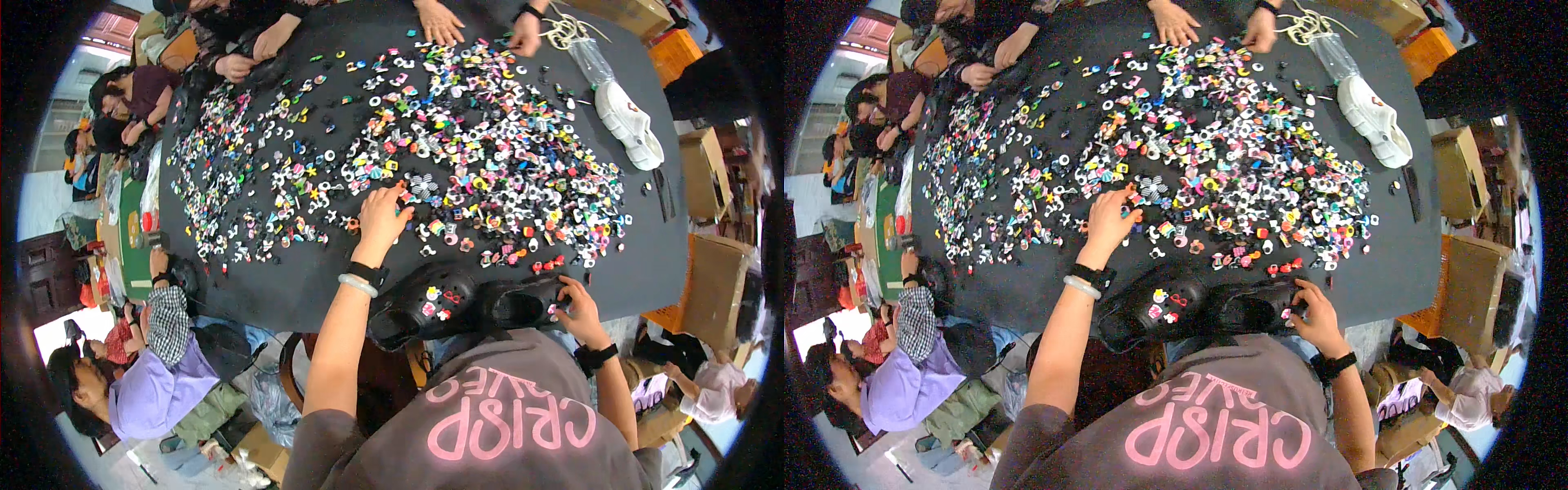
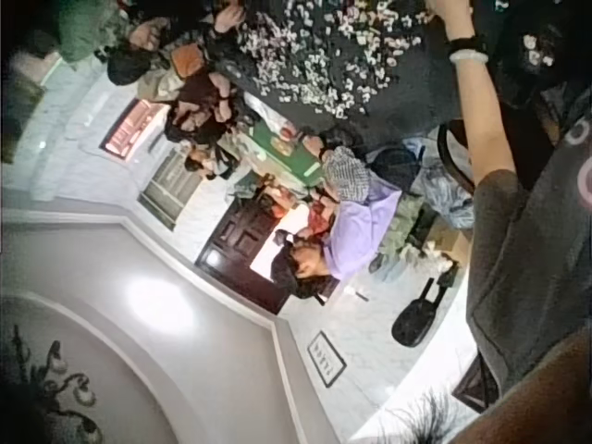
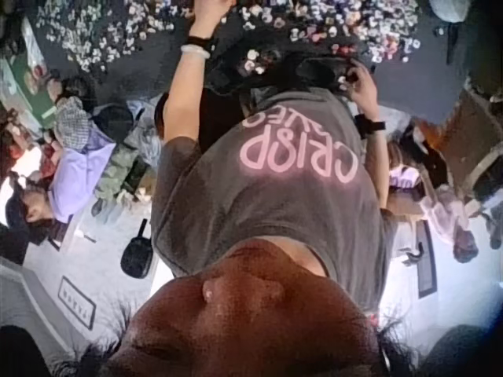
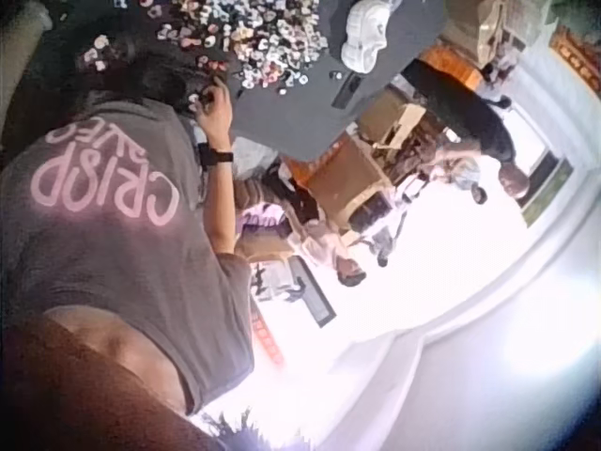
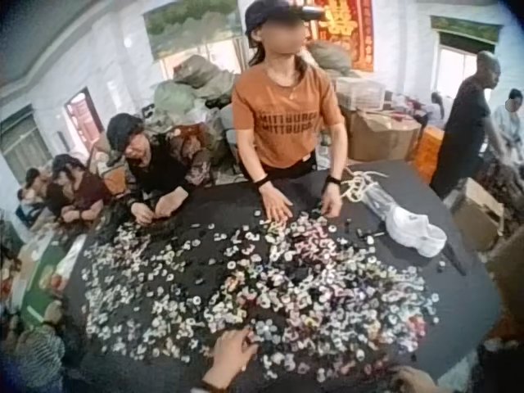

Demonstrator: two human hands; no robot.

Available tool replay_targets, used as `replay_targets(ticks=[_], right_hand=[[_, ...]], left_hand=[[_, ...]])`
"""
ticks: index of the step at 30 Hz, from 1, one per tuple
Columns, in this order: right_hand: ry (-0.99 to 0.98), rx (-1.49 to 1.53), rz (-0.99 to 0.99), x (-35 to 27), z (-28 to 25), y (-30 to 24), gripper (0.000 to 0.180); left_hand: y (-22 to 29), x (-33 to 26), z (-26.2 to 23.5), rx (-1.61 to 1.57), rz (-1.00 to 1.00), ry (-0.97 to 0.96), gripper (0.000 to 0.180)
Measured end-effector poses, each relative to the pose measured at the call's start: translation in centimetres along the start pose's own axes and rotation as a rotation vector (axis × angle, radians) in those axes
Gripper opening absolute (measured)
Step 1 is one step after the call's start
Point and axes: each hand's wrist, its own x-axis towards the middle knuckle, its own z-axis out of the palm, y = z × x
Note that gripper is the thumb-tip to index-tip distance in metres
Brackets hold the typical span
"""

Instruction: Picking individual small decorative plastic charms from a large pile and pressing them into the ventilation holes of foam clogs.

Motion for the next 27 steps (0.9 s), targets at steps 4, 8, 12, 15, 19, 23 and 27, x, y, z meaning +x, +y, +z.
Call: replay_targets(ticks=[4,8,12,15,19,23,27], right_hand=[[0.005,-0.04,-0.082,0.0,0.2,0.5,0.031],[-0.011,-0.006,-0.057,-0.3,0.2,0.7,0.03],[-0.026,0.004,-0.044,-0.6,-0.2,0.9,0.029],[-0.035,0.002,-0.071,-0.5,-0.4,1.2,0.03],[-0.025,-0.067,-0.204,-0.4,-0.6,2.3,0.031],[-0.051,-0.114,-0.276,-0.1,-1.0,3.1,0.031],[-0.133,-0.154,-0.39,0.8,-1.8,3.8,0.03]], left_hand=[[-2.6,-0.1,2.6,-0.163,-0.083,0.104,0.028],[-2.7,-0.7,1.1,-0.618,-0.217,0.181,0.015],[3.3,-2.2,-4.3,-0.647,-0.054,0.317,0.013],[5.8,-3.9,-6.0,-0.597,0.103,0.437,0.018],[10.4,-5.7,-7.3,-1.147,-0.161,0.519,0.031],[14.5,-7.7,-7.6,-1.355,-0.241,0.488,0.026],[17.8,-9.5,-7.5,-1.334,-0.232,0.512,0.022]])
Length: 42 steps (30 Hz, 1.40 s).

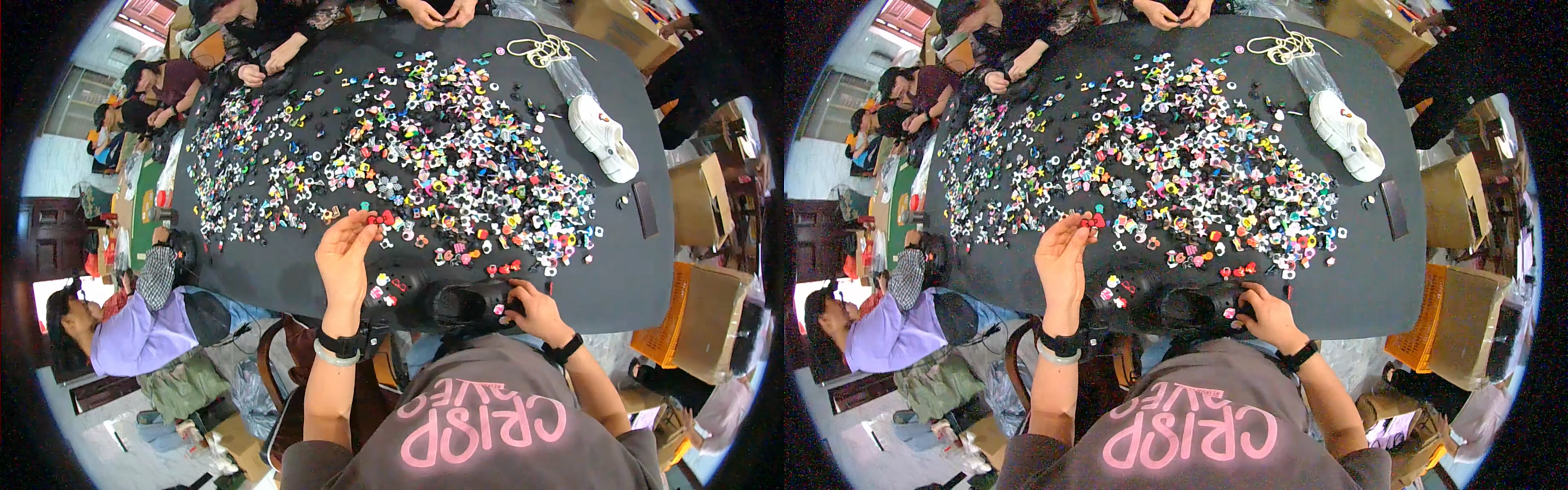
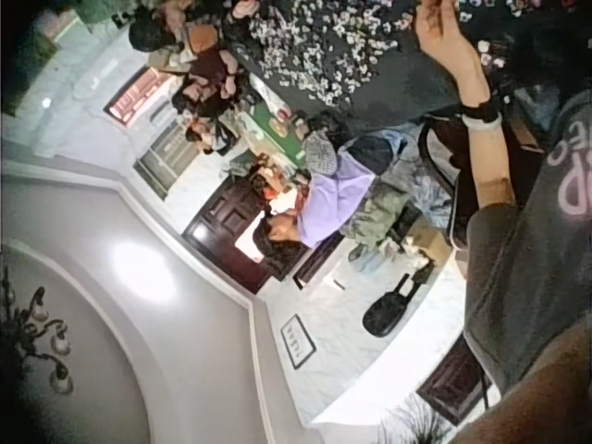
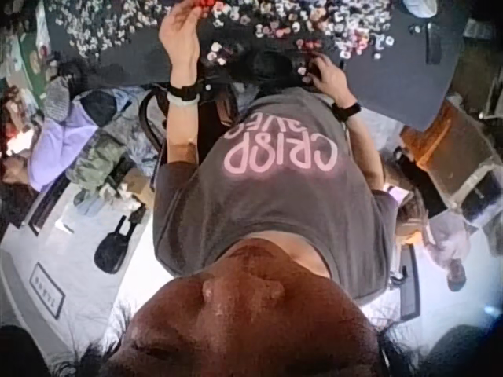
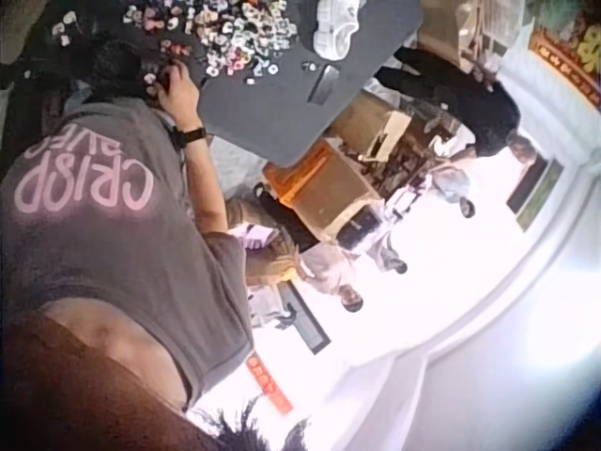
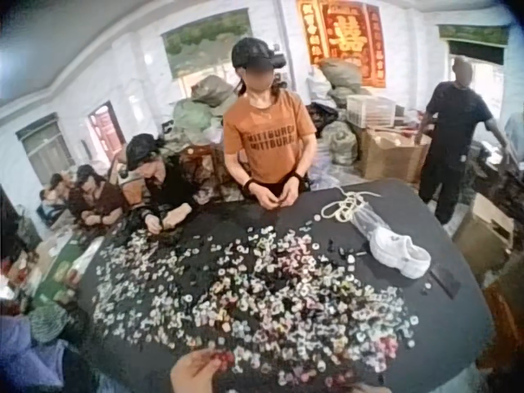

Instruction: Picking individual small decorative plastic charms from a large pile and pressing them into the ventilation holes of foam clogs.

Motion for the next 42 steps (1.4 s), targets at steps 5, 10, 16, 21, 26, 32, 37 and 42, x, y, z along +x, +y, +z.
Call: replay_targets(ticks=[5,10,16,21,26,32,37,42], right_hand=[[-0.047,-0.03,-0.044,0.0,-0.9,1.1,0.031],[-0.015,-0.001,-0.138,0.0,-0.1,2.1,0.036],[-0.056,0.013,-0.159,-1.3,-0.4,1.5,0.044],[-0.156,-0.012,-0.154,-2.5,-3.8,1.1,0.042],[-0.213,0.412,-0.413,-5.0,-18.2,-4.1,0.02],[0.087,0.689,-0.897,-14.4,-21.7,-1.0,0.021],[0.097,0.754,-0.959,-13.9,-21.6,-1.1,0.021],[0.119,0.766,-1.031,-13.8,-21.0,-3.4,0.021]], left_hand=[[0.2,-2.7,1.8,0.043,-0.044,0.071,0.023],[-0.9,-6.5,2.2,0.151,-0.171,0.128,0.032],[-2.5,-9.2,3.1,0.109,-0.205,0.083,0.028],[-3.4,-10.7,5.4,0.099,-0.239,0.033,0.03],[-4.3,-12.0,5.4,0.165,-0.237,0.104,0.028],[-4.7,-10.4,4.8,0.199,-0.216,0.114,0.027],[-4.9,-9.9,2.7,0.158,-0.189,0.151,0.025],[-6.0,-8.2,2.4,0.189,-0.207,0.149,0.025]])
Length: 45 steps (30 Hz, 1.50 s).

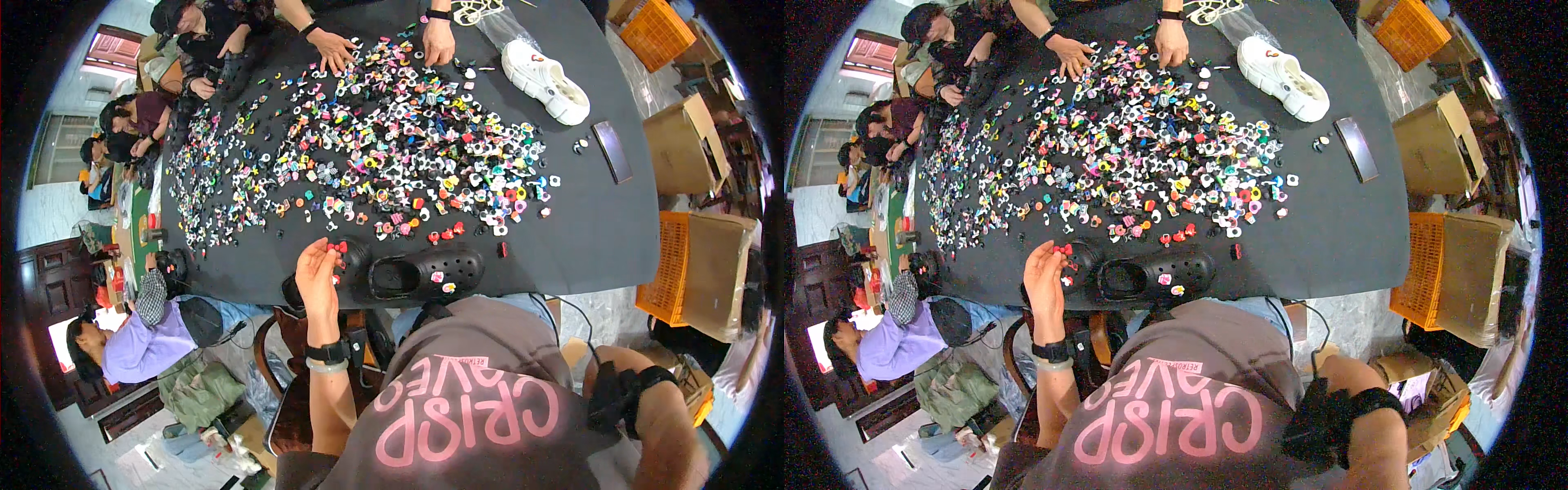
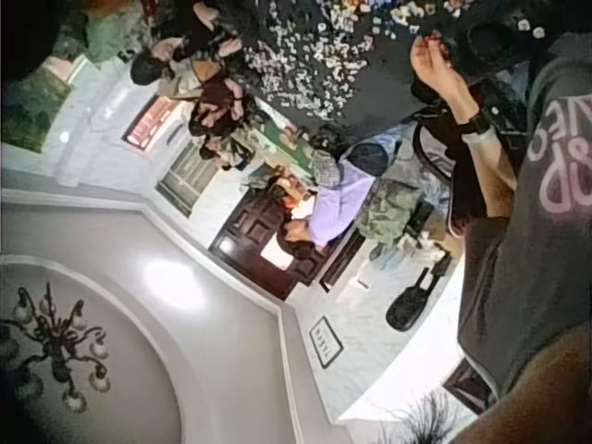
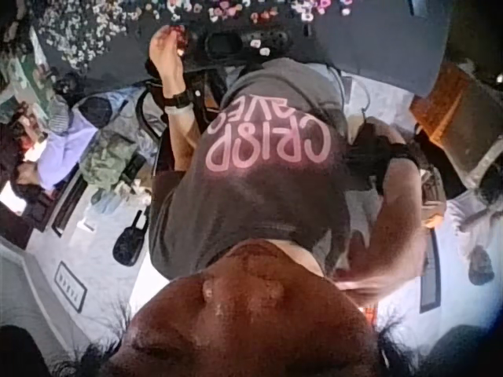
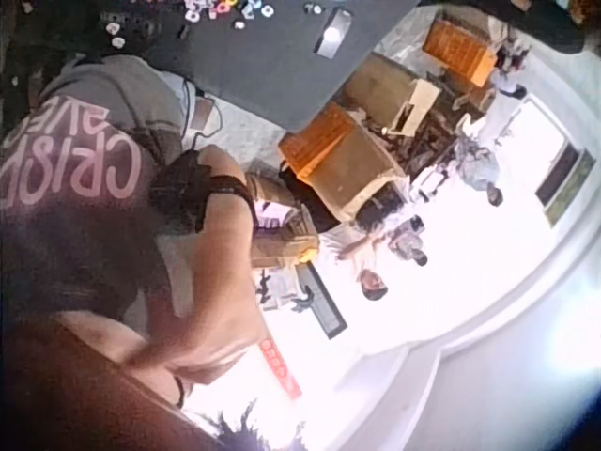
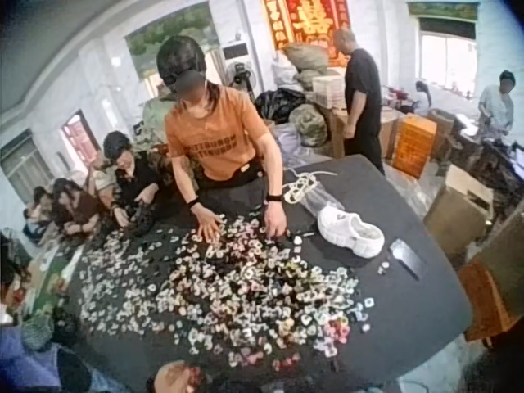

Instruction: Picking individual small decorative plastic charms from a large pile and pressing them into the ventilation holes of foam clogs.

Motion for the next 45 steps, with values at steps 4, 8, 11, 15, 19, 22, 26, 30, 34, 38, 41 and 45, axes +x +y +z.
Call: replay_targets(ticks=[4,8,11,15,19,22,26,30,34,38,41,45], right_hand=[[-0.014,0.027,-0.059,-1.8,-0.6,-2.2,0.021],[-0.005,0.029,-0.135,0.9,-0.3,-1.3,0.021],[0.001,0.039,-0.179,1.1,-0.2,-2.0,0.022],[0.007,0.019,-0.24,-1.6,-1.0,-4.9,0.022],[0.015,0.041,-0.324,3.4,-1.8,-0.6,0.023],[0.012,0.003,-0.34,2.1,0.1,-5.1,0.023],[0.013,0.003,-0.422,2.4,-1.0,-5.5,0.024],[0.016,0.008,-0.488,3.3,-2.2,-4.2,0.025],[0.194,-0.21,-0.035,1.2,-3.5,-0.2,0.027],[0.519,-0.285,0.398,0.3,-1.7,5.0,0.023],[0.409,-0.313,0.65,0.7,-1.8,7.6,0.019],[0.284,-0.311,0.775,1.5,-1.0,10.1,0.016]], left_hand=[[-1.5,2.7,0.5,0.047,-0.037,-0.056,0.026],[-5.6,8.3,1.2,0.21,-0.094,-0.178,0.036],[-8.1,10.7,1.4,1.124,0.484,-0.056,0.062],[-8.1,11.6,6.8,1.16,0.643,-0.304,0.033],[-8.2,13.3,8.5,1.34,0.523,-0.234,0.033],[-9.4,15.0,8.8,1.336,0.384,-0.291,0.026],[-10.4,16.4,6.7,1.093,0.39,-0.225,0.023],[-7.2,14.2,8.0,0.481,0.063,-0.25,0.023],[-3.3,10.3,7.3,0.158,-0.102,-0.217,0.028],[1.0,5.5,7.9,0.058,-0.042,-0.195,0.023],[4.2,2.1,9.0,-0.023,0.005,-0.192,0.019],[4.8,-0.3,8.8,-0.141,0.038,-0.174,0.015]])
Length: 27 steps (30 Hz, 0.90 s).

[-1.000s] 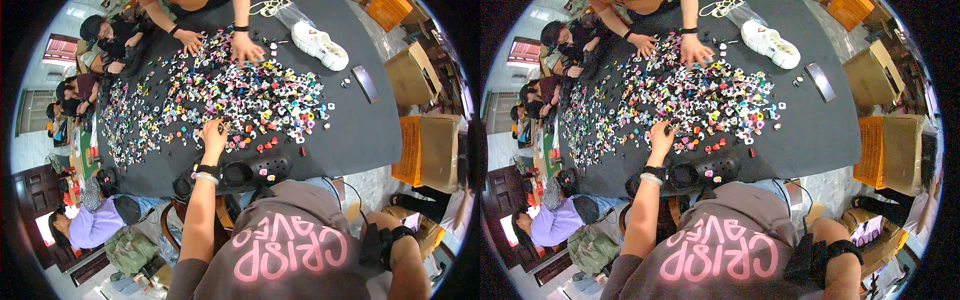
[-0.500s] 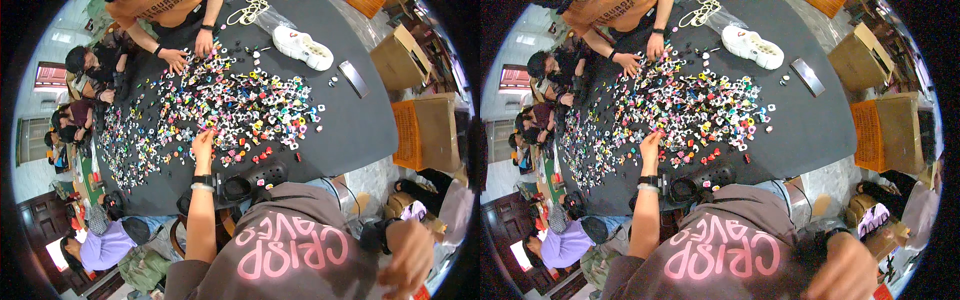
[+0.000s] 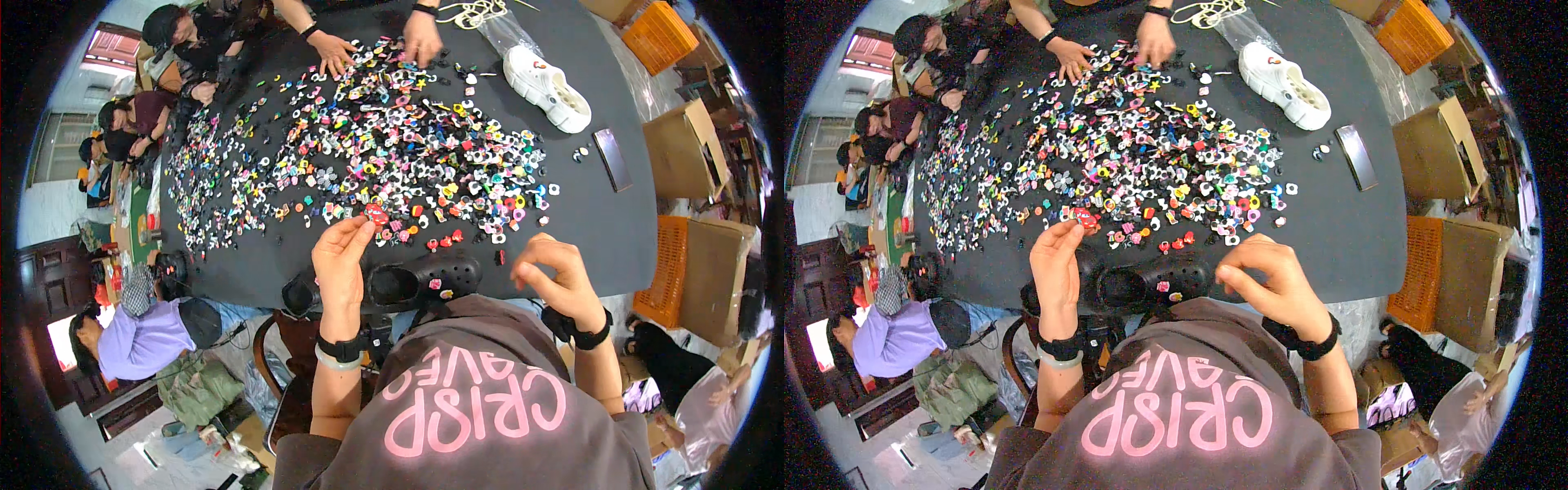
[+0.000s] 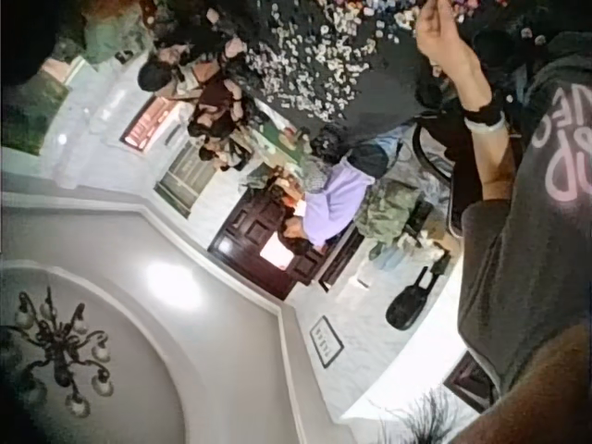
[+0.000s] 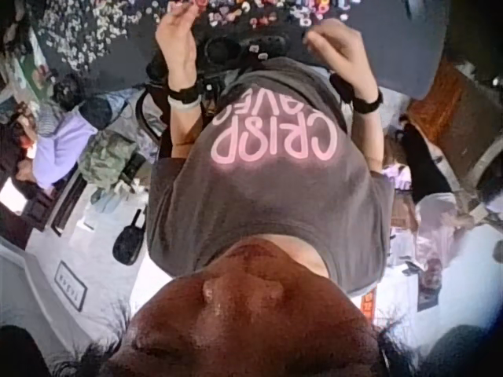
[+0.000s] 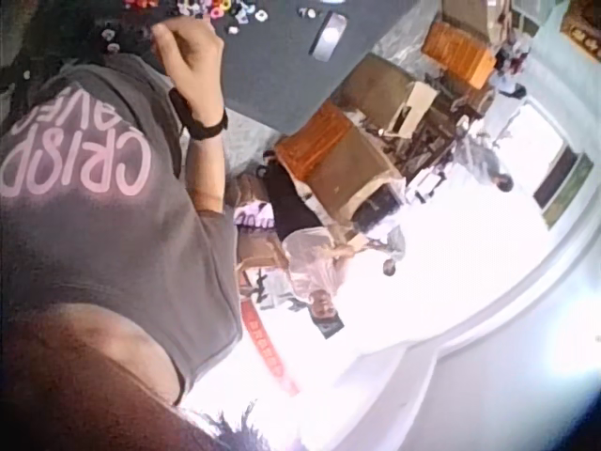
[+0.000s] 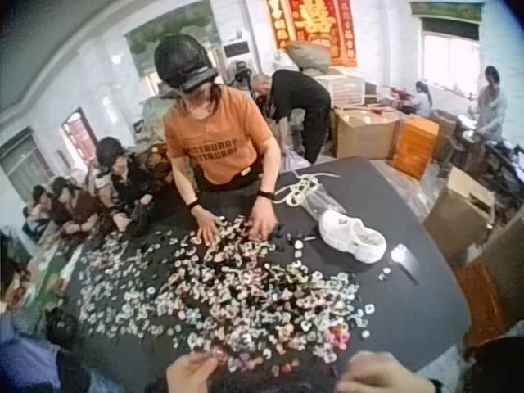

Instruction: Picking individual small decorative plastic charms from a large pile and pressing them into the ventilation holes of foam clogs.

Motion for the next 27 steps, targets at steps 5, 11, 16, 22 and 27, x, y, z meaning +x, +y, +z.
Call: replay_targets(ticks=[5,11,16,22,27], right_hand=[[-0.059,-0.04,-0.08,1.6,2.0,0.6,0.017],[-0.075,0.172,0.096,3.0,5.0,1.3,0.016],[-0.023,0.301,0.022,4.1,7.5,1.7,0.03],[-0.051,0.571,0.171,5.2,8.9,2.9,0.02],[-0.104,0.773,0.411,4.9,8.1,5.0,0.016]], left_hand=[[0.9,-2.0,0.5,-0.054,0.001,-0.034,0.013],[0.8,-3.7,1.1,-0.086,-0.025,-0.052,0.011],[0.3,-5.0,2.0,-0.181,-0.108,-0.091,0.011],[-1.8,-6.1,2.3,-0.202,-0.21,-0.101,0.012],[-2.5,-6.4,1.1,-0.105,-0.23,-0.065,0.013]])
